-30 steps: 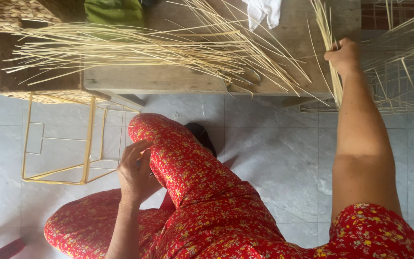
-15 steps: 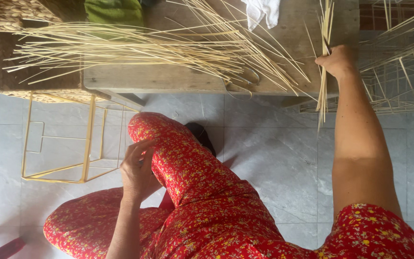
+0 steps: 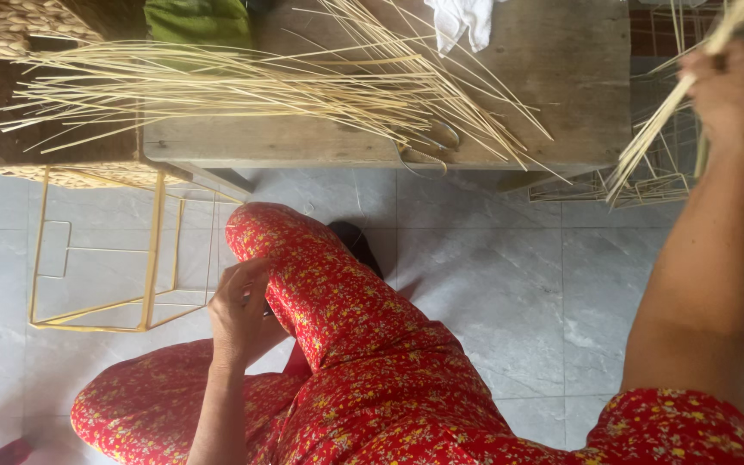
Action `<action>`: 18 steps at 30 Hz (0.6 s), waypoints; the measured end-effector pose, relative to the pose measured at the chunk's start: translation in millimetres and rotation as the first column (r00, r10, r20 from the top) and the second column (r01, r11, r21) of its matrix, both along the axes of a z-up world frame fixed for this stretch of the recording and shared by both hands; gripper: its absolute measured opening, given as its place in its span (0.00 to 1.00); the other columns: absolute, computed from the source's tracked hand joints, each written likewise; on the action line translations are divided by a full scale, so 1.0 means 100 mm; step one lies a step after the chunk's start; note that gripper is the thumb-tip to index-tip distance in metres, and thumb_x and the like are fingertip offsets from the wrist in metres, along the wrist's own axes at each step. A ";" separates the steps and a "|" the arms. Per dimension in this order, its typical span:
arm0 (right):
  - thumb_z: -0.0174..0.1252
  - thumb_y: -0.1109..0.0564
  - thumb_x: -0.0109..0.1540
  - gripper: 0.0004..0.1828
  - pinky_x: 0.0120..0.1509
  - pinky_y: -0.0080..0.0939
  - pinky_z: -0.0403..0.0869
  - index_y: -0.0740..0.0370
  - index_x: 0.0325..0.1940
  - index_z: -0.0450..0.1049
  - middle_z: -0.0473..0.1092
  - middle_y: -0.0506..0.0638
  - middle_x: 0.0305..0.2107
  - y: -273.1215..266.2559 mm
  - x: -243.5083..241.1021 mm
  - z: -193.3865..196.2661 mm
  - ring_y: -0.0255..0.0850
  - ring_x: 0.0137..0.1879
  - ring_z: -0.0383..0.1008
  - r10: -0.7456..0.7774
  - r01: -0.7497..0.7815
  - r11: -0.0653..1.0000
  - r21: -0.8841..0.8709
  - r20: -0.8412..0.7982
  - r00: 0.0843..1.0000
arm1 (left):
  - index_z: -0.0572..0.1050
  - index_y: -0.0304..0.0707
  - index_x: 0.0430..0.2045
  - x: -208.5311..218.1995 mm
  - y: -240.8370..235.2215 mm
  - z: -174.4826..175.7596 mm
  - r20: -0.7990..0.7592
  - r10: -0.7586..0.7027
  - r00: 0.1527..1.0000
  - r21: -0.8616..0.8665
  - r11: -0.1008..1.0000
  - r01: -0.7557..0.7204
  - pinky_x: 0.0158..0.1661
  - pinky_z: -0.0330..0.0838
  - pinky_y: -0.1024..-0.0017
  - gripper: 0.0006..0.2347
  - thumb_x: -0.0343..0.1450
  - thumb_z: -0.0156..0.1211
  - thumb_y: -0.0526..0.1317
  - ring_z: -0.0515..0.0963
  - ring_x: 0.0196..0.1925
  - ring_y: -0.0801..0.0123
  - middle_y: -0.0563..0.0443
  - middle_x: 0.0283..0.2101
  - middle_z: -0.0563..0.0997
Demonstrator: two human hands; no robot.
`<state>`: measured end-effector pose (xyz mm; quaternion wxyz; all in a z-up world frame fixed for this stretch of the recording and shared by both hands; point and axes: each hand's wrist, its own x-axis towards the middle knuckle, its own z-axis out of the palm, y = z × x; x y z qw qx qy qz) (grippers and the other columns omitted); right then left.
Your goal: The person sits on a low stool and repeatedly picks up thin bamboo sticks, sharpens one end with a small knife, and places the sticks into a metal frame. The person also gathers and aligns bundles of sticks and uses scissors to trim them.
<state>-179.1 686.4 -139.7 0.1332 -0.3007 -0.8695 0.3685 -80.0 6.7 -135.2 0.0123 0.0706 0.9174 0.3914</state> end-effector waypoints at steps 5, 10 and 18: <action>0.49 0.55 0.79 0.12 0.37 0.30 0.62 0.56 0.43 0.73 0.64 0.41 0.27 0.24 0.06 0.10 0.26 0.30 0.60 -0.021 0.023 1.000 0.000 -0.413 0.911 | 0.80 0.38 0.46 0.01 0.03 -0.05 0.120 0.098 0.988 0.050 0.993 -0.105 0.44 0.83 0.68 0.09 0.73 0.59 0.32 0.84 0.49 0.63 0.43 0.51 0.81; 0.60 0.61 0.76 0.03 0.32 0.29 0.67 0.58 0.48 0.72 0.70 0.42 0.31 0.09 -0.16 -0.25 0.27 0.31 0.69 -0.048 -0.086 0.980 -0.177 -0.638 0.768 | 0.79 0.36 0.46 0.04 0.01 -0.04 0.014 0.026 1.000 0.030 0.999 -0.027 0.44 0.82 0.67 0.11 0.70 0.60 0.33 0.84 0.48 0.61 0.41 0.50 0.80; 0.59 0.70 0.71 0.06 0.36 0.29 0.75 0.63 0.49 0.75 0.75 0.46 0.35 -0.19 -0.53 -0.83 0.30 0.33 0.75 0.053 -0.092 0.995 -0.041 -0.568 0.821 | 0.80 0.40 0.47 0.07 -0.08 -0.03 0.089 0.129 0.988 0.019 0.991 -0.131 0.45 0.81 0.67 0.10 0.73 0.57 0.33 0.85 0.45 0.64 0.44 0.48 0.82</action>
